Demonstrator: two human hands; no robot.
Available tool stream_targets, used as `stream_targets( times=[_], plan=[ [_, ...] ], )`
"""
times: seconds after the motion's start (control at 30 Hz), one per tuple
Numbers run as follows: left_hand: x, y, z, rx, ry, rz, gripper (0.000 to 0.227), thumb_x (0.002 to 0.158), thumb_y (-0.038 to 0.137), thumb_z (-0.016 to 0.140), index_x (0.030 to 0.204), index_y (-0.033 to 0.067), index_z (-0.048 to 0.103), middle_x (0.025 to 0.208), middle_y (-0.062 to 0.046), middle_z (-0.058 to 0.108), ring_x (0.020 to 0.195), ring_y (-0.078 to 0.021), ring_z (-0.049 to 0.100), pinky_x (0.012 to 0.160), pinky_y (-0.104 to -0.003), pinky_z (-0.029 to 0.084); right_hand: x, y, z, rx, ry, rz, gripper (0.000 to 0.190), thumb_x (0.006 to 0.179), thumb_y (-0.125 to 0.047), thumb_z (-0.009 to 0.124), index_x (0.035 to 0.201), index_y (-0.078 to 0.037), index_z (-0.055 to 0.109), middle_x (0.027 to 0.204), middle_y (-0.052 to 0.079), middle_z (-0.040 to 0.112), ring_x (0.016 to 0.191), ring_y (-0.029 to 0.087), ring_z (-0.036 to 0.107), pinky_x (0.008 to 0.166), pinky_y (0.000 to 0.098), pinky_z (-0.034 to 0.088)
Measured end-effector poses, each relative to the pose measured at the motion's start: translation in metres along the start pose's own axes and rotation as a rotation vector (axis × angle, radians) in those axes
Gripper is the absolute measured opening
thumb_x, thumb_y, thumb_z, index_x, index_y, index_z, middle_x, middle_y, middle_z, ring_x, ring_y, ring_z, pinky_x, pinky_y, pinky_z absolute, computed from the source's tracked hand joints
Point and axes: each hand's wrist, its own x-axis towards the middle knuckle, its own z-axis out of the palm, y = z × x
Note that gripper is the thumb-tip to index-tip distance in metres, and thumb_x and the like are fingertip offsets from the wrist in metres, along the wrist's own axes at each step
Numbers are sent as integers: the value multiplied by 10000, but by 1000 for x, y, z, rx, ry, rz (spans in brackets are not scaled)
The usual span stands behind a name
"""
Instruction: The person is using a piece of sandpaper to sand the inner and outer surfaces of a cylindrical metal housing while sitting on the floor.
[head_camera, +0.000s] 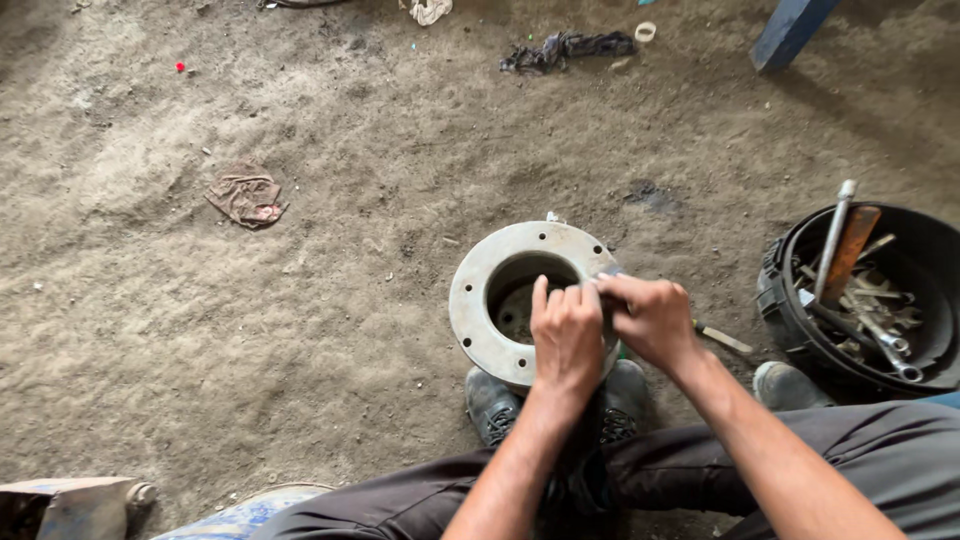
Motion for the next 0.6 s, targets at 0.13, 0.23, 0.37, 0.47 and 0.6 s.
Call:
stream_targets(
  times=[0.13, 0.23, 0.37, 0.47, 0.6],
  plan=[
    [-4, 0, -4, 15, 22, 6, 240, 779, -4, 620, 1010, -24, 685, 871, -141, 689, 870, -299, 671, 1110, -541, 412, -5, -6, -2, -16, -6, 14, 363, 782, -119, 667, 1119, -157, 797, 1037, 120, 785, 833, 264, 781, 720, 369, 624],
    [-36, 15, -14, 44, 13, -44, 215, 802, 10, 635, 1010, -12, 685, 855, -131, 676, 861, -286, 669, 1114, -549, 413, -39, -20, 1, -7, 97, -135, 372, 763, -95, 653, 1111, -124, 778, 1113, 136, 767, 938, 274, 776, 767, 366, 628],
    [-50, 17, -15, 84, 13, -52, 273, 842, 16, 647, 1104, -52, 685, 858, -120, 665, 841, -257, 657, 1126, -523, 430, -48, -18, 2, 34, 55, -156, 335, 786, -111, 652, 1095, -144, 777, 1107, 118, 770, 943, 252, 783, 771, 356, 636],
    [-29, 6, -3, 55, 79, -29, 332, 808, 38, 643, 1123, -56, 687, 889, -127, 678, 857, -271, 663, 1097, -522, 431, -22, -6, 4, 22, 31, -101, 305, 801, -121, 674, 1082, -149, 788, 1068, 117, 783, 860, 270, 775, 704, 367, 624],
    [8, -14, 16, 90, 28, -17, 178, 843, 41, 642, 1011, 4, 689, 837, -115, 677, 817, -276, 667, 1103, -544, 432, 23, 1, 8, -35, 26, -71, 269, 815, -179, 732, 1074, -184, 804, 946, 115, 785, 789, 285, 769, 664, 387, 608]
  ],
)
